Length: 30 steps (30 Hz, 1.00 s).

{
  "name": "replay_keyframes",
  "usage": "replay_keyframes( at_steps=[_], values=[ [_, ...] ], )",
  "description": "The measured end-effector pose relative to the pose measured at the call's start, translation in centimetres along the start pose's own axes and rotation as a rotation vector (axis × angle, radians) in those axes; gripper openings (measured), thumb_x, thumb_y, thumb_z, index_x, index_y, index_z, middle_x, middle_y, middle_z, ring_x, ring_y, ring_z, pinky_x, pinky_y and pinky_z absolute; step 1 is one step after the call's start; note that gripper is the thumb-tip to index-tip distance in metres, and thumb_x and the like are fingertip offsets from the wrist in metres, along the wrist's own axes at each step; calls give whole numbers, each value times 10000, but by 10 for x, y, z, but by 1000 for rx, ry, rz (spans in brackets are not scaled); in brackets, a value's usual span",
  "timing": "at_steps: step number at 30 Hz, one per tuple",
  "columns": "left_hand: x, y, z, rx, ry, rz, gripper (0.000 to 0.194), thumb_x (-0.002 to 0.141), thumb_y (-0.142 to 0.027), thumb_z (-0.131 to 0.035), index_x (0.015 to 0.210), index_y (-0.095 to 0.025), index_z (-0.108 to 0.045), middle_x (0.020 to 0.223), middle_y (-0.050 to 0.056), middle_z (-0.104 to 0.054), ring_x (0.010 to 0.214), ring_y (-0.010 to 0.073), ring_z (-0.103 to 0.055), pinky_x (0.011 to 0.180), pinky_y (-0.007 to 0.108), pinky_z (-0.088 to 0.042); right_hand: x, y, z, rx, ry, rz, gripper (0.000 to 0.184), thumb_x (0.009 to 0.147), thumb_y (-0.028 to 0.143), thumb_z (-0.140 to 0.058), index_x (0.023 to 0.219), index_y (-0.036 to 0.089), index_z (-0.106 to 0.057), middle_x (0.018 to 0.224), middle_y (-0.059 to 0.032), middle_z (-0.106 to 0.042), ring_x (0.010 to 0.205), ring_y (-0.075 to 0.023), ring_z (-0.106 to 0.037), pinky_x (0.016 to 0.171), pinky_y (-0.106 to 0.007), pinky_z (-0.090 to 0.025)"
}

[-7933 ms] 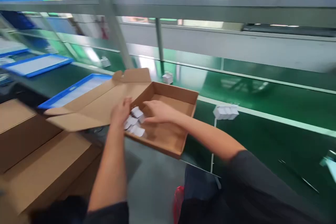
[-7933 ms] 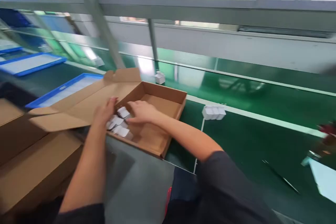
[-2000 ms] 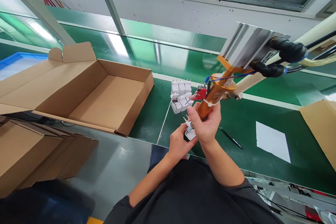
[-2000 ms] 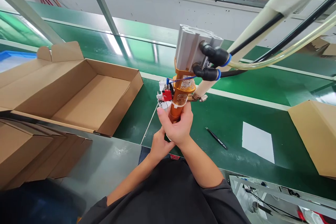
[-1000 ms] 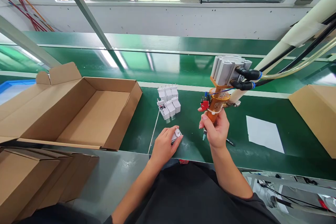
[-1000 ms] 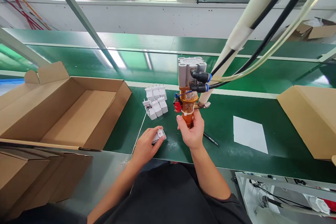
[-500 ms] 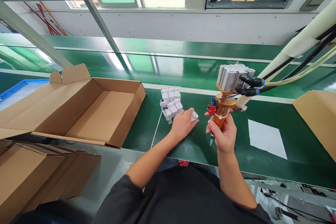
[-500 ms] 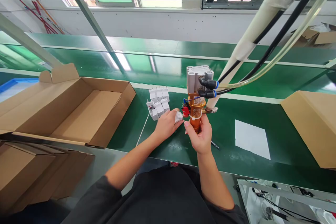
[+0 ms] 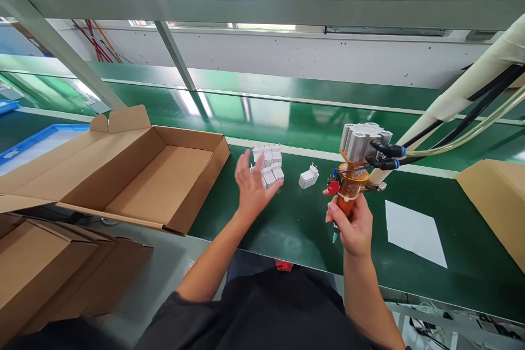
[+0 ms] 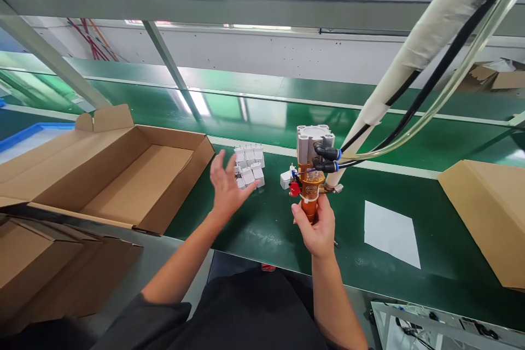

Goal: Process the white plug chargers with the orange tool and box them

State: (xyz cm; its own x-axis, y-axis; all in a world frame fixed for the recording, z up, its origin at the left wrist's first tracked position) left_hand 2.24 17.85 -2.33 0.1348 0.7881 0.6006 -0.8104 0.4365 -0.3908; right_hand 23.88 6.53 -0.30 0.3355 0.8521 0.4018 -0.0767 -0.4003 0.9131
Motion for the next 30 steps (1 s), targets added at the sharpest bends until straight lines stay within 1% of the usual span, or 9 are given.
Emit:
replay_keyframes(
  at_steps=[3, 6, 8, 11, 16, 20, 22, 26, 30],
  values=[
    [-11, 42, 4, -103, 113, 154, 1119, 728, -482, -821, 1580, -198, -155, 1573, 269, -257, 1407, 425, -392, 1070, 578, -416, -1, -1, -2, 22, -3, 9, 189, 864, 285, -690, 997, 211, -577, 640, 36, -596, 470, -119, -538, 437, -254, -460],
    [-16, 60, -5, -231, 308, 264, 1129, 757, -378, -785, 1595, -238, -42, 1378, 187, -536, 1143, 310, -643, 904, 455, -558, -1, -1, -5, 44, 1, 14, 167, 865, 269, -686, 985, 216, -581, 621, 43, -581, 473, -118, -531, 441, -251, -454],
    [-19, 61, -2, -271, 336, 292, 1087, 757, -338, -780, 1588, -247, -86, 1242, 125, -638, 1050, 273, -684, 893, 425, -569, -1, -1, -7, 49, 5, 5, 166, 868, 269, -680, 992, 215, -584, 617, 43, -577, 476, -119, -531, 444, -253, -455],
    [-31, 53, 14, -352, 369, 266, 1037, 762, -365, -783, 1573, -266, -145, 1272, 123, -636, 1076, 271, -679, 935, 439, -564, -1, 0, -8, 30, 2, -8, 183, 864, 281, -682, 998, 207, -582, 632, 33, -589, 481, -122, -537, 441, -257, -452],
    [-70, 28, 30, -497, 631, 30, 987, 834, -272, -695, 1587, -292, -57, 1318, 126, -603, 1118, 253, -674, 984, 443, -557, 0, 4, -11, 31, -5, 7, 180, 867, 290, -674, 987, 216, -563, 633, 41, -579, 475, -117, -523, 445, -256, -445],
    [-92, 3, 26, -377, 516, -261, 809, 889, -200, -627, 1560, -344, -198, 1600, 153, -290, 1390, 328, -475, 1054, 471, -519, 0, 5, -16, 27, 0, 0, 182, 868, 284, -673, 1001, 219, -568, 630, 45, -571, 480, -116, -522, 454, -255, -444],
    [-98, -6, 21, -314, 429, -322, 646, 936, -194, -591, 1502, -370, -333, 1627, 131, -218, 1387, 328, -480, 1041, 465, -532, 0, 6, -18, 27, 1, 4, 187, 869, 286, -675, 1010, 220, -572, 636, 44, -570, 484, -119, -526, 457, -259, -446],
    [-101, -6, 16, -416, 314, -125, 512, 954, -145, -541, 1423, -319, -429, 1553, 137, -329, 1300, 266, -570, 958, 377, -583, 1, 8, -24, 52, 22, 34, 176, 883, 275, -670, 1027, 227, -582, 647, 43, -580, 482, -113, -519, 451, -250, -429],
    [-103, 5, 13, -506, 328, 125, 522, 880, -197, -660, 1359, -256, -459, 1546, 169, -354, 1335, 314, -535, 836, 349, -617, 2, 13, -38, 86, 52, 51, 196, 889, 263, -679, 1057, 236, -582, 610, 66, -528, 483, -106, -488, 461, -243, -415]
  ],
)
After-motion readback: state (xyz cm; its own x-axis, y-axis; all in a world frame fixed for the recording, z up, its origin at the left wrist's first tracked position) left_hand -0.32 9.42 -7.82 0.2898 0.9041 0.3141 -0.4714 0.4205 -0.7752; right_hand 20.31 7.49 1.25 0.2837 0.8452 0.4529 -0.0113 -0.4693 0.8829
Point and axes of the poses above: each hand's wrist, its own x-axis towards the middle knuckle, its own z-axis out of the back of the hand, y = z × x, the point moved 4 cm from there along x, towards the middle knuckle
